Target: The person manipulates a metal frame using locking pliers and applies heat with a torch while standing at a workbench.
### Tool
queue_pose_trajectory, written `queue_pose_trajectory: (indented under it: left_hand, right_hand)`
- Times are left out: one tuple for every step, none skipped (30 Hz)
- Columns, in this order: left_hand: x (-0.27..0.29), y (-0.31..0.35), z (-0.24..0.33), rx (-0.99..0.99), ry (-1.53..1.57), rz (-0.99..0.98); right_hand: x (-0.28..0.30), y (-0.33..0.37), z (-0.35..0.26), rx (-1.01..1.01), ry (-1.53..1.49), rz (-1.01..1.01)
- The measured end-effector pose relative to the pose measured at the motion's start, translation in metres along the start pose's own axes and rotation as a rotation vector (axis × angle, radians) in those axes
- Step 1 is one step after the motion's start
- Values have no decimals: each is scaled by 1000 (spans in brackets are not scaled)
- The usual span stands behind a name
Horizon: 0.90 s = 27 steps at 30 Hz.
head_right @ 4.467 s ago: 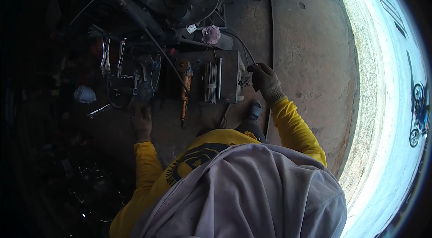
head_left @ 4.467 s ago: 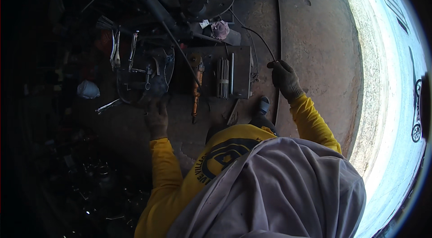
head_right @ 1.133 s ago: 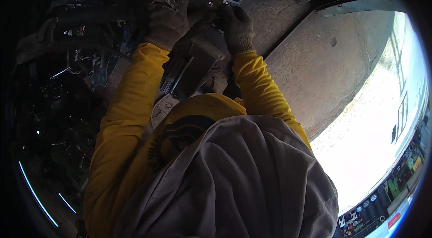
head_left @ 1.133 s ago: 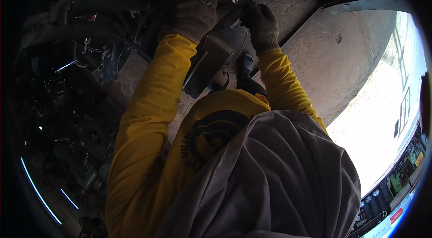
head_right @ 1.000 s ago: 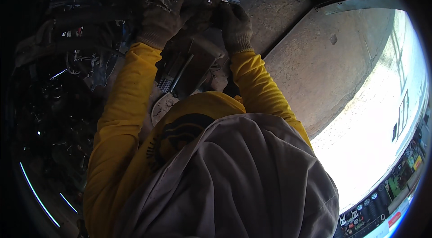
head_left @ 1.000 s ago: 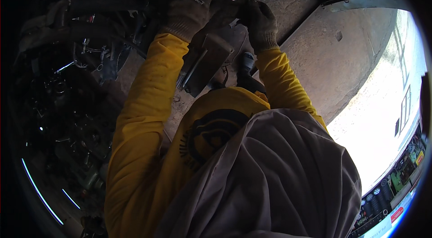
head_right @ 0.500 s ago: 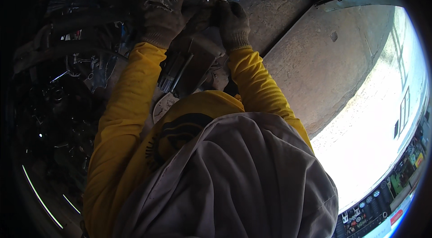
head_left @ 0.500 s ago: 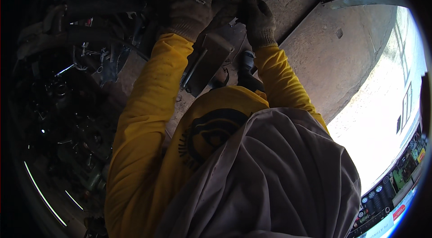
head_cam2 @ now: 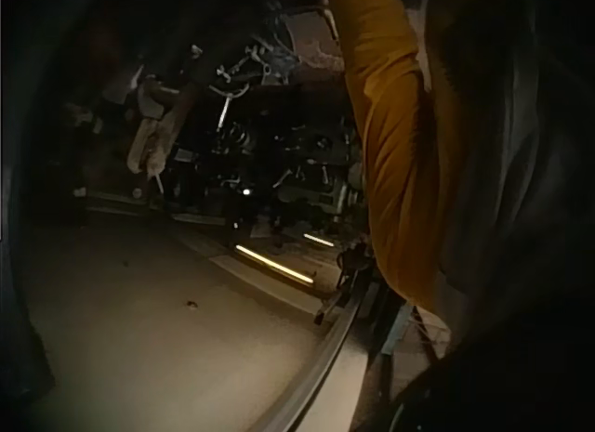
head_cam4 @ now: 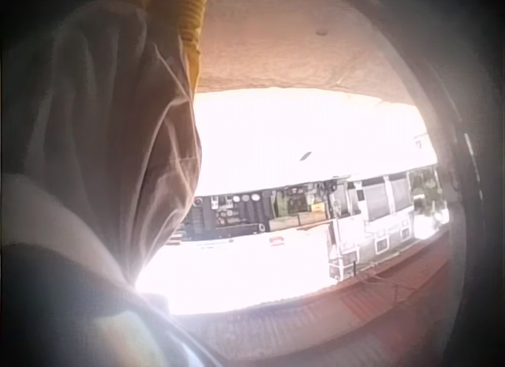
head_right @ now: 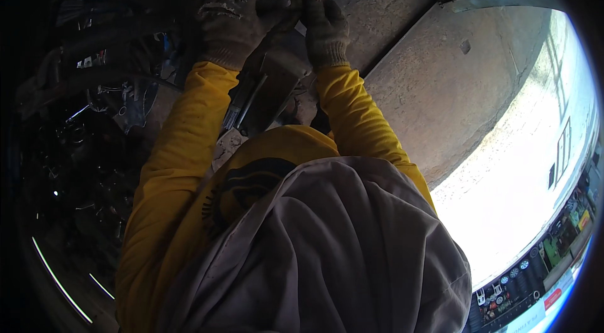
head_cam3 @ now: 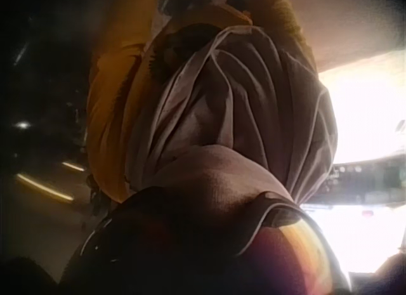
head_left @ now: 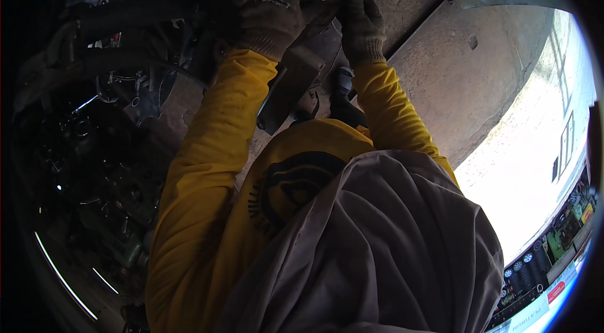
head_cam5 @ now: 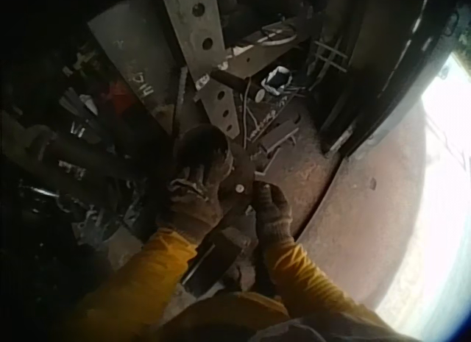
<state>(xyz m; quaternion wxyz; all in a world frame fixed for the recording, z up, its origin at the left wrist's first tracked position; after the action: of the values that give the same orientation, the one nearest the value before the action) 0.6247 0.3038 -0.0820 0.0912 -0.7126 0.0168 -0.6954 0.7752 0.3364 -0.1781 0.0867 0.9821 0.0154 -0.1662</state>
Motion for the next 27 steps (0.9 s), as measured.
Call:
queue_pose_trajectory:
  left_hand:
    - [-6,-6,-2,2,-23,154]
    - [-10,-9,-4,3,-47,309]
    - [-15,-8,-7,6,-49,310]
    - [-16,-8,-5,-32,-69,358]
    - [-17,-8,-4,-69,-89,407]
    - [-17,-8,-5,-69,-88,403]
    - [-15,-9,-5,-62,-86,364]
    - [-13,-9,-5,-55,-85,325]
    - [-14,-8,-4,-60,-81,324]
    - [-14,-7,-5,-53,-88,352]
    - [-15,-5,-6,-48,-93,380]
    - [-16,-5,-7,-47,-94,396]
    - [-15,-5,-5,-50,-91,396]
    - [-13,-5,-5,-49,-89,398]
    - [-11,-5,-4,-51,-82,393]
    - [-8,-6,-3,-56,-79,395]
    - [-4,-8,-1,-60,-72,397]
    - [0,-8,1,-67,-65,401]
    - [2,-8,2,-66,-62,397]
    - [5,-9,4,-67,-53,390]
    - [6,-9,6,-54,-54,373]
    - [8,-8,8,-40,-55,355]
    - [7,-7,9,-15,-55,322]
    - [6,-7,9,-13,-56,320]
    - [3,-7,8,14,-51,289]
    - [1,-7,7,42,-48,259]
    - [-4,-9,6,46,-48,267]
  right_hand:
    - [2,-1,0,0,-1,-3]
    - [6,-1,-1,63,84,-70]
    - [10,-1,-4,127,168,-137]
    - [16,-3,-7,124,168,-136]
    - [20,-6,-10,76,215,-190]
    - [21,-7,-11,28,261,-244]
    - [21,-4,-9,29,262,-239]
    - [16,1,-4,-10,50,-242]
    - [16,5,1,-47,-162,-244]
    - [16,6,3,-46,-164,-244]
    - [17,6,6,-90,-217,-233]
    - [18,6,9,-134,-269,-222]
    - [19,6,10,-137,-270,-222]
    - [20,5,10,-134,-152,-224]
    - [21,5,11,-131,-35,-226]
    - [21,4,13,-132,-35,-228]
    - [22,3,15,-38,45,-221]
    - [23,2,16,56,124,-214]
    - [21,2,16,54,125,-217]
    - [18,3,15,92,142,-179]
    - [15,4,15,129,160,-140]
    - [13,5,16,126,161,-143]
    - [10,5,18,112,117,-125]
    - [10,5,19,98,74,-107]
    - [8,4,19,94,75,-111]
    - [7,3,19,84,86,-117]
    - [6,3,19,73,98,-123]
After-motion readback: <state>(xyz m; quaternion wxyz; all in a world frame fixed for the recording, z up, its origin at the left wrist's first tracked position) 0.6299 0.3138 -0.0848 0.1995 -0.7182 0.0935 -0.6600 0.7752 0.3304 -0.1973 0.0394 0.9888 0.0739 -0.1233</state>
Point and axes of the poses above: each hand's wrist, its own y-axis away from the middle knuckle, its own x-axis out of the back of the hand, z = x × y, the point moved 2 cm from there along -y, towards the middle knuckle, and after that the axes turned 7 degrees about x, right-handed, at the moved point
